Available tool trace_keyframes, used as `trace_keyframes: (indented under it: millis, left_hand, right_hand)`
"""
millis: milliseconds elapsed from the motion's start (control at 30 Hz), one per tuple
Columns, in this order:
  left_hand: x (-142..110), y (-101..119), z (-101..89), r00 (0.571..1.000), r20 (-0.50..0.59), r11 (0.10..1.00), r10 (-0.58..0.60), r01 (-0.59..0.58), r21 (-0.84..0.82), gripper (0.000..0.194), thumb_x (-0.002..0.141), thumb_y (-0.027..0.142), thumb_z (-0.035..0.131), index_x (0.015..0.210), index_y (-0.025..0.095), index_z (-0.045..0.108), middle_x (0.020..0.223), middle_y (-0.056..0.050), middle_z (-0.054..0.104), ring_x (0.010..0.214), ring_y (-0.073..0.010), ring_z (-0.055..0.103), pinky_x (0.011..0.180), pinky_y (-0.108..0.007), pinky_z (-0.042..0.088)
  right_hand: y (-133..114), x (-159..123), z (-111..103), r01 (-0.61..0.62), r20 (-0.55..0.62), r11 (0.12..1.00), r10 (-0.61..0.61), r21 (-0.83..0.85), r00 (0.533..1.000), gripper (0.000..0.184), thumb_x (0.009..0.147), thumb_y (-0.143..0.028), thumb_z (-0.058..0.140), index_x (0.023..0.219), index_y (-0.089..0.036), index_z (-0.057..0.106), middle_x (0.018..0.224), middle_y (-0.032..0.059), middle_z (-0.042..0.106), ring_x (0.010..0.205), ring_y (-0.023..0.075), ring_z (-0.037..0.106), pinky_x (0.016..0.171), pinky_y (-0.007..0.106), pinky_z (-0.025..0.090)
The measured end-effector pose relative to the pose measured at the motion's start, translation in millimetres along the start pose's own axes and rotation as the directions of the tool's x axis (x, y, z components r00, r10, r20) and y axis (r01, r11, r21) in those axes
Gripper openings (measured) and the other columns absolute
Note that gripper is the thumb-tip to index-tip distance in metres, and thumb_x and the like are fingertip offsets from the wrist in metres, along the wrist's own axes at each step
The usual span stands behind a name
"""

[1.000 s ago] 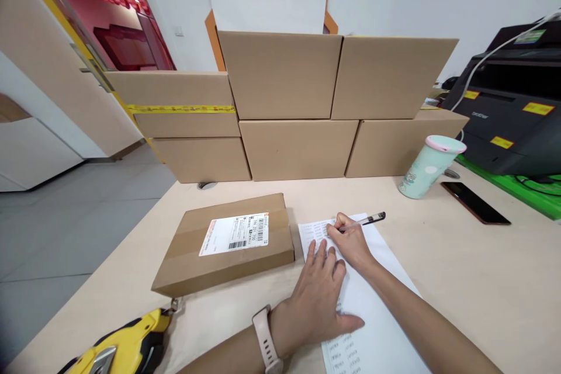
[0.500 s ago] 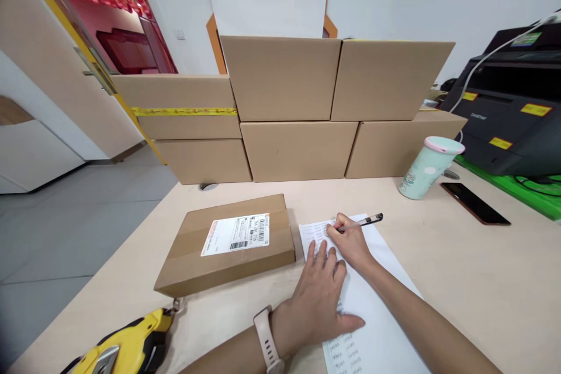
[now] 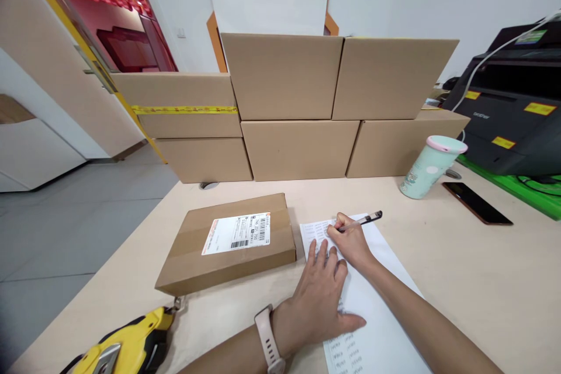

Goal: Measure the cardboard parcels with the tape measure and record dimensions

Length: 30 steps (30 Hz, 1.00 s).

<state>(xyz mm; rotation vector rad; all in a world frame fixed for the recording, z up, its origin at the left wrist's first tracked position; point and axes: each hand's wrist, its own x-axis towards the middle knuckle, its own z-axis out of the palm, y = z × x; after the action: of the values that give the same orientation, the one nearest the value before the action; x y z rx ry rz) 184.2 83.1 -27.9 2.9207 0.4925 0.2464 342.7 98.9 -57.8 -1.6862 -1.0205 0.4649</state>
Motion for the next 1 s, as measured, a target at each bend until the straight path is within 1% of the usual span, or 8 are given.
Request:
trace_keyframes:
  millis: [167,333,400,500,700,800,1000]
  left_hand:
    - [-0.8,0.5,0.5,1.000,0.010,1.000,0.011,-0.011,-0.011,0.091,0.081,0.077,0.028,0.125,0.000,0.050,0.134,-0.027,0.048,0.134,-0.0438,0.033,0.116,-0.059,0.009]
    - [-1.3,0.3,2.4,1.000,-0.023,1.000,0.009,-0.009,0.014,0.089,0.080,0.076,0.031,0.125,0.001,0.050,0.134,-0.025,0.049,0.134,-0.0429,0.034,0.116,-0.058,0.008]
    - [-0.8,0.0,1.8,1.000,-0.012,1.000,0.007,-0.006,0.021,0.089,0.080,0.077,0.032,0.125,0.002,0.051,0.134,-0.025,0.049,0.134,-0.0427,0.034,0.116,-0.058,0.009]
    - [-0.3,-0.3,0.6,1.000,0.006,1.000,0.005,-0.006,0.025,0.091,0.080,0.078,0.029,0.125,0.002,0.051,0.133,-0.025,0.050,0.133,-0.0430,0.035,0.116,-0.059,0.009]
    - [-1.3,0.2,1.9,1.000,-0.004,1.000,0.007,-0.007,0.017,0.093,0.082,0.077,0.021,0.126,0.000,0.050,0.135,-0.026,0.047,0.134,-0.0445,0.033,0.115,-0.060,0.011]
    - [-1.4,0.9,3.1,1.000,0.002,1.000,0.006,-0.006,0.016,0.093,0.082,0.077,0.022,0.126,0.001,0.050,0.135,-0.026,0.048,0.134,-0.0440,0.034,0.115,-0.059,0.011]
    - [-0.1,-1.0,6.0,1.000,-0.024,1.000,0.010,-0.009,0.022,0.092,0.081,0.077,0.024,0.125,0.001,0.050,0.135,-0.026,0.048,0.135,-0.0446,0.031,0.115,-0.060,0.010]
  right_hand:
    - [-0.3,0.1,-0.2,0.003,-0.012,1.000,-0.003,-0.001,1.000,0.028,0.068,-0.030,0.057,0.058,-0.025,0.032,0.053,-0.0077,0.031,0.051,0.0109,0.029,0.046,0.025,0.025]
    - [-4.0,-0.2,-1.1,0.005,-0.006,1.000,-0.005,-0.015,1.000,0.028,0.068,-0.027,0.057,0.057,-0.025,0.032,0.052,-0.0078,0.030,0.051,0.0103,0.027,0.046,0.024,0.023]
    - [-4.7,-0.3,-1.2,0.005,-0.009,1.000,-0.005,-0.019,1.000,0.028,0.069,-0.028,0.058,0.056,-0.024,0.032,0.052,-0.0075,0.031,0.051,0.0103,0.028,0.046,0.024,0.023]
    - [-4.3,0.3,-1.2,0.005,-0.014,1.000,-0.005,-0.023,1.000,0.029,0.068,-0.029,0.058,0.056,-0.024,0.033,0.052,-0.0073,0.031,0.051,0.0104,0.028,0.045,0.024,0.024]
    - [-2.6,2.1,-1.8,0.015,-0.039,0.999,-0.016,-0.029,0.999,0.028,0.068,-0.029,0.058,0.055,-0.025,0.033,0.052,-0.0074,0.032,0.051,0.0107,0.030,0.047,0.025,0.026]
    - [-2.6,1.9,-1.9,0.018,-0.033,0.999,-0.020,-0.032,0.999,0.028,0.067,-0.027,0.057,0.055,-0.024,0.033,0.052,-0.0074,0.032,0.051,0.0107,0.029,0.047,0.025,0.025]
    - [-3.4,2.5,-2.3,0.017,-0.036,0.999,-0.019,-0.042,0.999,0.027,0.066,-0.025,0.057,0.055,-0.025,0.033,0.052,-0.0076,0.031,0.051,0.0105,0.029,0.047,0.025,0.025]
